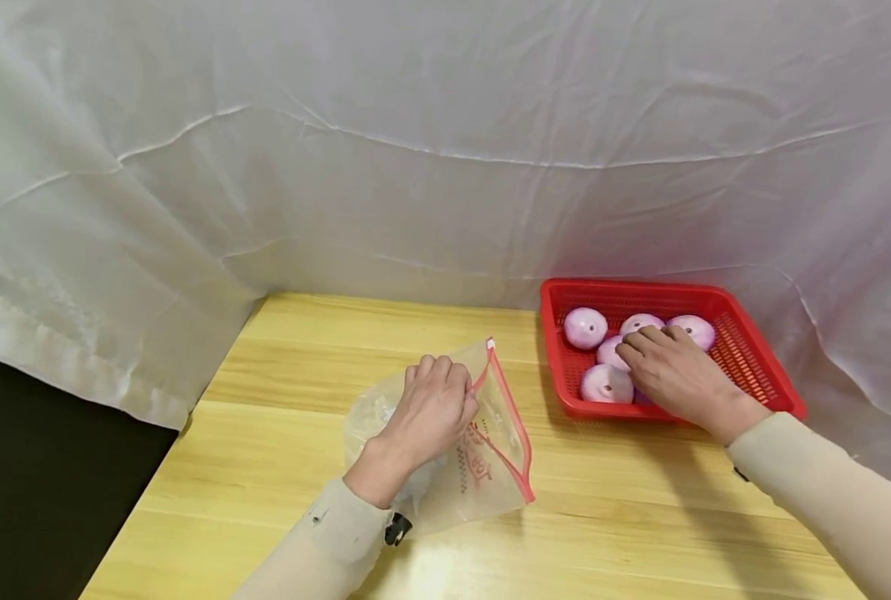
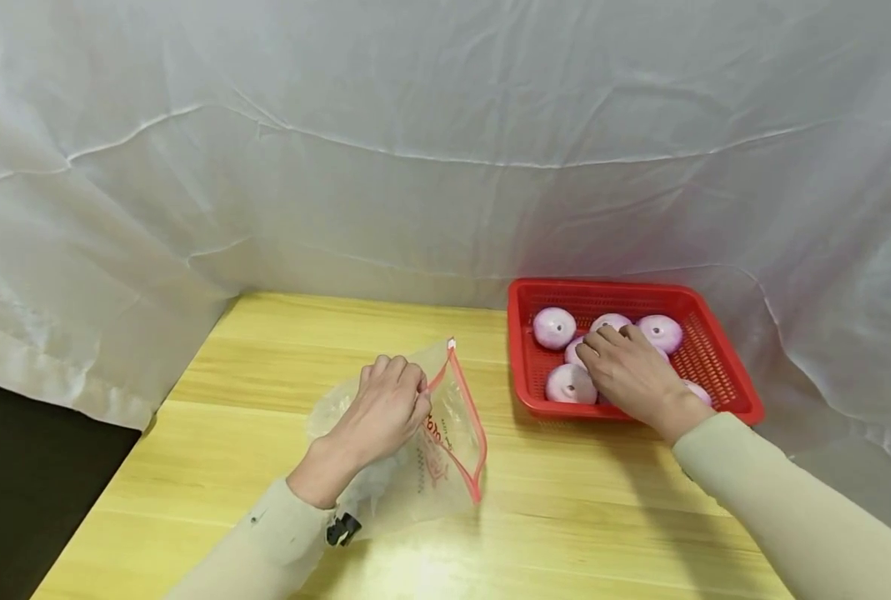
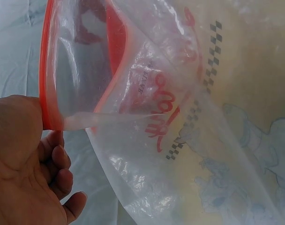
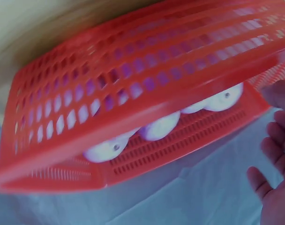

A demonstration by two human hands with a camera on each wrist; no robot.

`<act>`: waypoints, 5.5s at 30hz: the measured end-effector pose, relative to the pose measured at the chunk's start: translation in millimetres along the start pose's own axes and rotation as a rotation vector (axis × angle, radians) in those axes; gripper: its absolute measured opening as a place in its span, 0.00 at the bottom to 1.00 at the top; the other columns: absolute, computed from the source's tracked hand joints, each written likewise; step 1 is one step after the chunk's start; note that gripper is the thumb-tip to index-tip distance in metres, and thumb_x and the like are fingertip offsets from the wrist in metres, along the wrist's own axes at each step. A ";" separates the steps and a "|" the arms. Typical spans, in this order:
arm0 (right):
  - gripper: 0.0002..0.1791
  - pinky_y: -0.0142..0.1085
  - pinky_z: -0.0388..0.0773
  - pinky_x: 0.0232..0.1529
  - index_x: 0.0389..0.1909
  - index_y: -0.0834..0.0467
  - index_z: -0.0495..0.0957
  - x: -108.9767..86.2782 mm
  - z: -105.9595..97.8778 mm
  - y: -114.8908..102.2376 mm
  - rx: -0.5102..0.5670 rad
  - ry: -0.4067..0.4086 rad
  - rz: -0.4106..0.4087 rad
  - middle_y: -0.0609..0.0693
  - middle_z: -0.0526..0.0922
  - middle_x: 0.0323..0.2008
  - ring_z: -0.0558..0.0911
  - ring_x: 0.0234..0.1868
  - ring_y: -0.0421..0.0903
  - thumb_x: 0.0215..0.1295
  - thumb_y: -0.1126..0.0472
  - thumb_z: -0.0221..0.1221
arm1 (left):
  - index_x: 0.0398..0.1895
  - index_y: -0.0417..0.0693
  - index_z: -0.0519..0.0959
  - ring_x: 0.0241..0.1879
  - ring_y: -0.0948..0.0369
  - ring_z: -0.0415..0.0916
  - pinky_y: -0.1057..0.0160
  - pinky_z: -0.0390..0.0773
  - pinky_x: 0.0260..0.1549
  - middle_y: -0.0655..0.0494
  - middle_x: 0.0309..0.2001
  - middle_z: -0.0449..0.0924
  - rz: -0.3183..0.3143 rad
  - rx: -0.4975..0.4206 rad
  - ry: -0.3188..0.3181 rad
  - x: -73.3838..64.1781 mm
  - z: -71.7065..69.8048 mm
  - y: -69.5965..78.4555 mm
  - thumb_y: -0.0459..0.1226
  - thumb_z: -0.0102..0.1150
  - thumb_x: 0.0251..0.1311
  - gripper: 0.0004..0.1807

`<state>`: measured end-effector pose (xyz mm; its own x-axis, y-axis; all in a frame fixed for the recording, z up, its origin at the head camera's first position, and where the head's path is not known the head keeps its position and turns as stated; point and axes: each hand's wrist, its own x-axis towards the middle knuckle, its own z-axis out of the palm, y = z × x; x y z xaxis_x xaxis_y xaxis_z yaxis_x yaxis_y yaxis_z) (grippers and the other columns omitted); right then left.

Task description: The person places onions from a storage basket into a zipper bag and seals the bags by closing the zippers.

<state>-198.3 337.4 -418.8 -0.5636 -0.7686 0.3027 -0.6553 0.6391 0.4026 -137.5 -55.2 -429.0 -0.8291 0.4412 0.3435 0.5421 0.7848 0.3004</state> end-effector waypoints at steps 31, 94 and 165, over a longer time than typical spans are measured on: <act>0.25 0.57 0.75 0.62 0.64 0.57 0.80 13.2 25.5 8.2 -0.059 -0.310 -0.219 0.54 0.83 0.63 0.78 0.65 0.58 0.64 0.64 0.64 | 0.35 0.49 0.74 0.36 0.57 0.58 0.58 0.61 0.42 0.59 0.32 0.66 0.006 0.052 -0.011 1.7 -0.9 0.1 0.39 0.50 0.74 0.08; 0.42 0.64 0.68 0.61 0.68 0.68 0.70 20.5 21.2 8.0 -0.129 -0.132 -0.044 0.70 0.75 0.61 0.73 0.60 0.68 0.52 0.54 0.68 | 0.31 0.48 0.72 0.35 0.56 0.60 0.58 0.61 0.39 0.57 0.30 0.65 0.033 0.096 -0.003 3.8 -5.6 -6.5 0.37 0.51 0.72 0.08; 0.46 0.51 0.74 0.62 0.72 0.56 0.70 98.5 -57.7 -88.8 -0.056 0.061 -0.499 0.51 0.79 0.64 0.78 0.64 0.51 0.53 0.38 0.65 | 0.37 0.49 0.75 0.38 0.55 0.63 0.57 0.61 0.40 0.57 0.33 0.68 0.045 0.063 -0.073 17.2 -25.6 1.6 0.40 0.53 0.74 0.07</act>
<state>-166.6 203.4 -374.9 -0.1569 -0.9814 0.1103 -0.8087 0.1918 0.5560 -147.3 -57.5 -399.9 -0.8131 0.5056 0.2885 0.5712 0.7884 0.2284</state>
